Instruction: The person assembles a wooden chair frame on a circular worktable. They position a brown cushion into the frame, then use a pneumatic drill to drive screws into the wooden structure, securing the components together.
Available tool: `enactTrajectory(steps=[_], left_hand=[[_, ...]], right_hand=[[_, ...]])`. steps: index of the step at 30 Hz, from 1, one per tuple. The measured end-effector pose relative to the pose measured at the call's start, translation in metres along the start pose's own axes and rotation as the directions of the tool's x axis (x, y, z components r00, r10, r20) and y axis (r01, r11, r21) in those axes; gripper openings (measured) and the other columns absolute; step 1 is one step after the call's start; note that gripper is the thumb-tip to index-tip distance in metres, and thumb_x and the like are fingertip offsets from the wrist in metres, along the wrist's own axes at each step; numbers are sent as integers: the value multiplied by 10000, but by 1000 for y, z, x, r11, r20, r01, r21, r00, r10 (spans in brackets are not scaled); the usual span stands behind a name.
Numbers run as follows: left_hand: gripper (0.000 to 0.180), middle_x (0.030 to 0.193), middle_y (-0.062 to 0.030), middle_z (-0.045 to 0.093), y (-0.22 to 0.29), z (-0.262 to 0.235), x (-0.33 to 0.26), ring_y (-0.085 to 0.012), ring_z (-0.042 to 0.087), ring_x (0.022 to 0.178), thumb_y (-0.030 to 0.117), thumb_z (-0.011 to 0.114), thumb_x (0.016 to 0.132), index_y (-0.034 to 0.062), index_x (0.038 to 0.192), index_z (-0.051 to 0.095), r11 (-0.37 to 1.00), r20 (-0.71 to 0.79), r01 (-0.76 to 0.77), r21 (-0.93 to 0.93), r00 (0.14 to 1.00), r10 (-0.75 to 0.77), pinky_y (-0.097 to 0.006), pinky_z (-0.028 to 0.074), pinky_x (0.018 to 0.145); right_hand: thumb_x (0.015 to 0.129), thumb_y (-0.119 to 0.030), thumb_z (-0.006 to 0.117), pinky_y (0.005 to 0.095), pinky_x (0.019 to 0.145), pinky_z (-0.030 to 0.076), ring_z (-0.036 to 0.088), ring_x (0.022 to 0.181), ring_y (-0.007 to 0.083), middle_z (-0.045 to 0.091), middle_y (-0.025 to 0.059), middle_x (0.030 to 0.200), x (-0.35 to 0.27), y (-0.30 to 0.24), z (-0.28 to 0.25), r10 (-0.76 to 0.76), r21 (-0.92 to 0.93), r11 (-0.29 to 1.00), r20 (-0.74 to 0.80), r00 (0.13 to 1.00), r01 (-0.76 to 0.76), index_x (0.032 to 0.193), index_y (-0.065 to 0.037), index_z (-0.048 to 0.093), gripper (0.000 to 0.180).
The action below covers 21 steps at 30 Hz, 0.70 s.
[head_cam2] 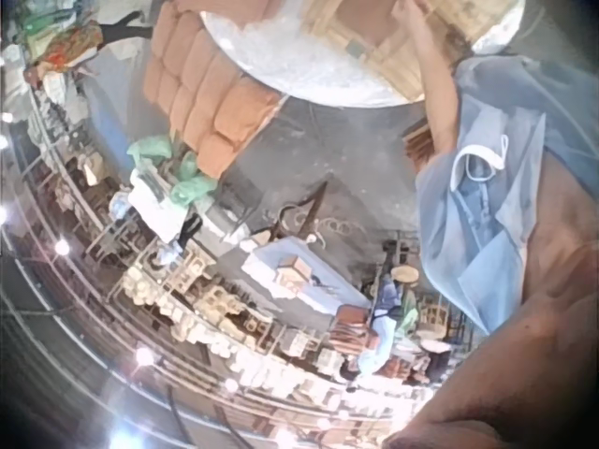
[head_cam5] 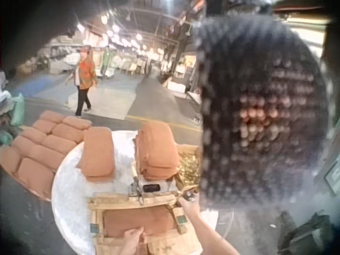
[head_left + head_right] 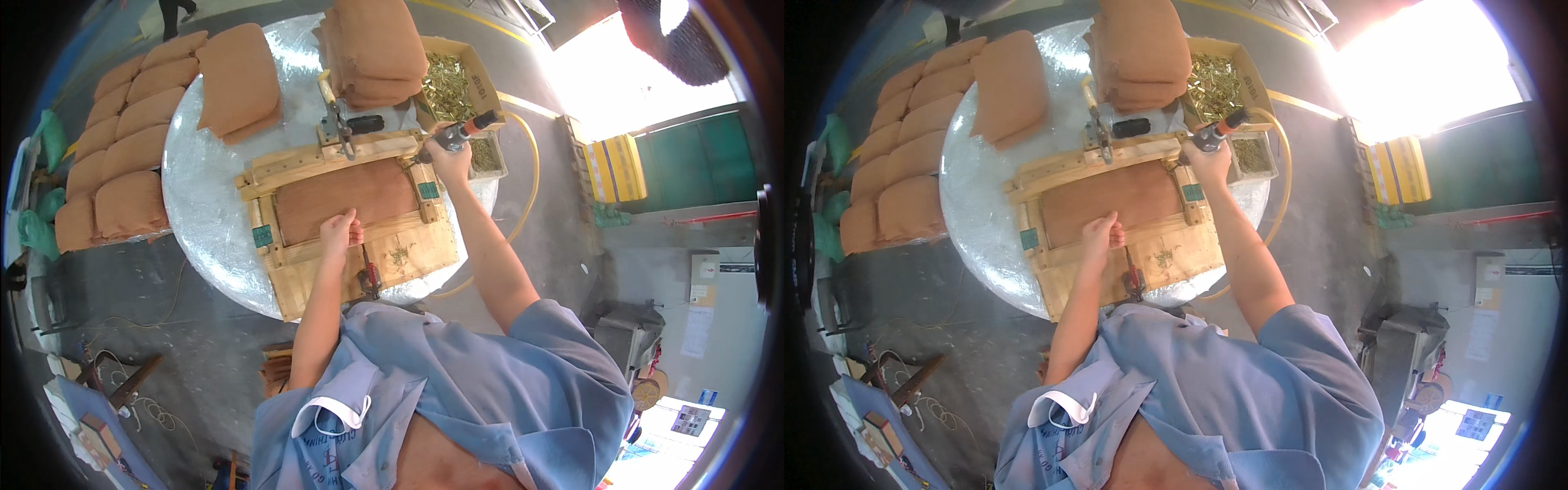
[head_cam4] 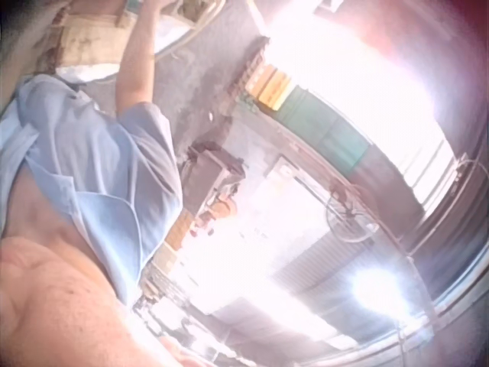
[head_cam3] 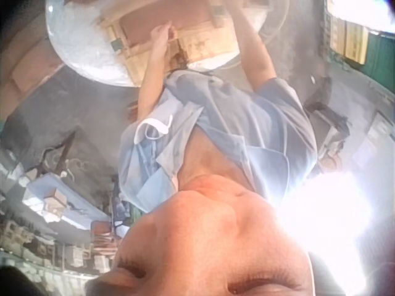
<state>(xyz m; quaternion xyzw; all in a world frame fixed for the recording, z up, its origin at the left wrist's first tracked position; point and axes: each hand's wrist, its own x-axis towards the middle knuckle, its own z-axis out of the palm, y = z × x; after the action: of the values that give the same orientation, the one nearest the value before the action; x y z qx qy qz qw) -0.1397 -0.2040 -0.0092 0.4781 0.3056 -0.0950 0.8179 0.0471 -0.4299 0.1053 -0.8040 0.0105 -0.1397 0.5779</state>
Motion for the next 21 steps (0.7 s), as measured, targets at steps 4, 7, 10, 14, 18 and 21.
enactTrajectory(steps=[4, 7, 10, 14, 18, 21], left_hand=[[359, 797, -96, 738, -1, -5, -1, -192, 720, 658, 368, 717, 1026, 14, 963, 718, 994, 94, 17, -109, 996, -7, -341, 623, 613], [421, 977, -113, 772, -15, -36, -5, -224, 767, 863, 407, 641, 1069, -4, 1115, 722, 937, 87, 105, -332, 993, -81, -395, 662, 772], [465, 1109, -152, 769, -24, -59, -27, -283, 757, 1049, 426, 574, 1102, -9, 1212, 694, 841, 120, 141, -522, 989, -91, -445, 643, 945], [517, 1190, -190, 754, -8, -45, -51, -325, 740, 1131, 439, 502, 1130, -31, 1274, 661, 799, 203, 174, -575, 977, -67, -454, 613, 1032], [512, 1174, -193, 759, 5, -23, -55, -328, 746, 1112, 422, 468, 1143, -34, 1289, 648, 837, 287, 188, -514, 957, -38, -446, 631, 981], [509, 1158, -192, 761, 13, -4, -62, -318, 750, 1092, 417, 462, 1146, -34, 1290, 649, 870, 354, 184, -457, 935, -12, -436, 639, 948]], right_hand=[[788, -91, 869, 325, 811, 579, 697, 889, 135, 730, 24, 1015, 13, 1, -23, -37, 123, 992, 18, 999, 34, 1152, -47, 694, 406], [771, -146, 929, 343, 847, 573, 693, 932, 165, 733, 64, 1055, -37, -4, -12, -2, 31, 1000, -68, 998, 4, 1166, -49, 681, 476], [763, -69, 882, 350, 939, 536, 668, 1006, 179, 673, 76, 1079, -104, -48, -22, -21, 123, 992, -76, 997, 30, 1209, -49, 645, 506], [819, 30, 783, 378, 989, 553, 703, 1051, 237, 662, 115, 1157, -163, -98, -44, 19, 490, 872, -32, 999, -1, 1268, -25, 597, 489], [820, 86, 736, 405, 973, 586, 744, 1094, 295, 659, 151, 1212, -191, -122, -62, 110, 542, 819, 173, 979, -187, 1261, -12, 587, 476], [802, 104, 741, 401, 962, 596, 747, 1094, 294, 670, 160, 1224, -202, -128, -72, 92, 540, 820, 201, 975, -189, 1243, -9, 588, 480]])
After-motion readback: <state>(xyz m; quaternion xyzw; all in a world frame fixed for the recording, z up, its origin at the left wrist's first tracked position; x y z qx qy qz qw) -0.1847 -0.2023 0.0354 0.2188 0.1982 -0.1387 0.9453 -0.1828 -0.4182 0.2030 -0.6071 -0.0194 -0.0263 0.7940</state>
